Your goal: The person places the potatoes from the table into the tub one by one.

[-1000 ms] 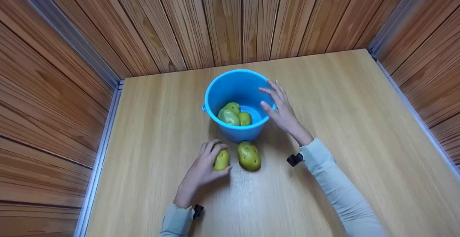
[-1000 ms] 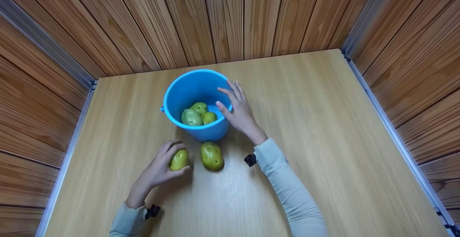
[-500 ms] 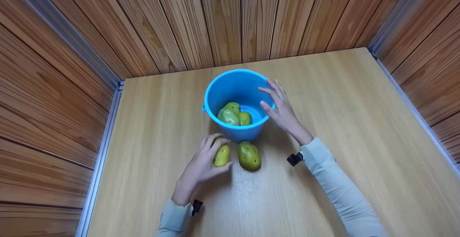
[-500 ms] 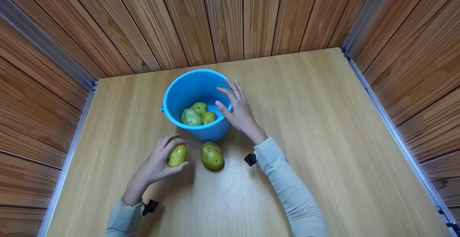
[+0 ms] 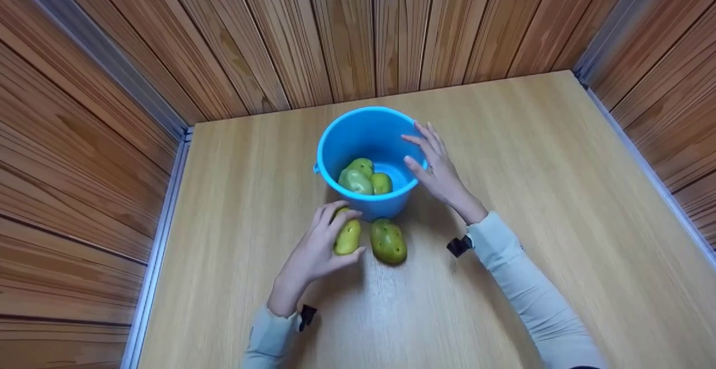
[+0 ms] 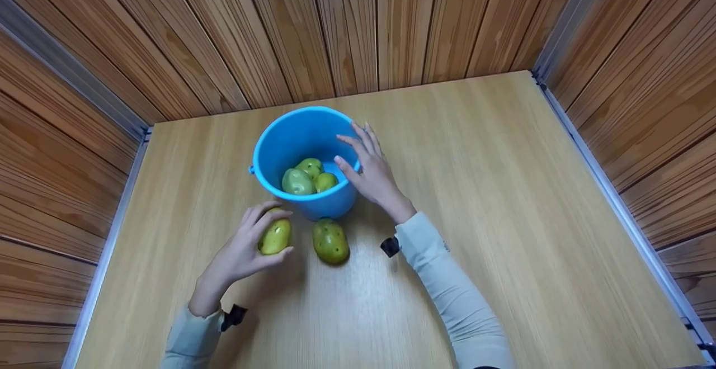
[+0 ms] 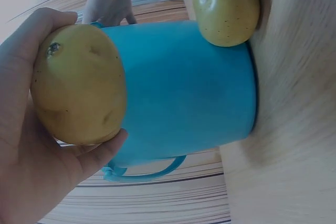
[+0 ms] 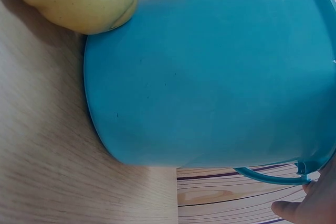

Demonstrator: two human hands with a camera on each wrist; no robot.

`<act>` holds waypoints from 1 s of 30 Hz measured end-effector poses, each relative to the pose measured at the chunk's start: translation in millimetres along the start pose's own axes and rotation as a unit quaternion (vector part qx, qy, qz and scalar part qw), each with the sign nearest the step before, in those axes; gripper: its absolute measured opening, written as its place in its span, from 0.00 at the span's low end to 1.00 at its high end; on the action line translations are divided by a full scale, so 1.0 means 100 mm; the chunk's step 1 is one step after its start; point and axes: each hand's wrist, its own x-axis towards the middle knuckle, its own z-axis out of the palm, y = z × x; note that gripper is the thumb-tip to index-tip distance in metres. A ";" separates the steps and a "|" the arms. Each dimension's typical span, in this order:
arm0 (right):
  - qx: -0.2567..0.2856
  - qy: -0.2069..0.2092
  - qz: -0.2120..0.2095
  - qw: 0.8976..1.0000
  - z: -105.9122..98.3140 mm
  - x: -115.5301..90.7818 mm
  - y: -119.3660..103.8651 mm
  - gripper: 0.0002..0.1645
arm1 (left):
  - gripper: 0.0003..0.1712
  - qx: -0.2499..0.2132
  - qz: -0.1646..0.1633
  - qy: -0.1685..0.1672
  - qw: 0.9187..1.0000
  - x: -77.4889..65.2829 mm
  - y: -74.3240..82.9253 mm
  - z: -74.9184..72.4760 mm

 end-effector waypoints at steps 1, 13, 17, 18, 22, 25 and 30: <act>-0.001 0.001 -0.002 1.000 0.00 0.01 0.00 0.28 | 0.33 0.003 0.003 0.004 1.000 0.01 0.00 0.00; 0.005 0.000 -0.004 1.000 0.01 0.01 0.01 0.29 | 0.33 0.009 0.027 0.031 0.999 0.05 0.03 -0.05; 0.006 0.003 -0.007 1.000 0.00 0.01 0.01 0.29 | 0.33 0.010 0.030 0.026 0.999 0.05 0.03 -0.09; 0.006 0.004 -0.006 1.000 0.00 0.01 0.01 0.28 | 0.33 0.010 0.031 0.025 0.999 0.05 0.04 -0.09; 0.006 0.007 -0.008 1.000 0.00 0.01 0.01 0.28 | 0.34 0.009 0.030 0.023 0.999 0.03 0.05 -0.14; 0.005 0.007 -0.005 1.000 0.00 0.01 0.00 0.28 | 0.33 0.009 0.030 0.024 0.999 0.03 0.06 -0.16; 0.003 0.004 -0.002 1.000 0.00 0.01 -0.01 0.28 | 0.33 0.012 0.031 0.032 0.999 0.02 0.09 -0.19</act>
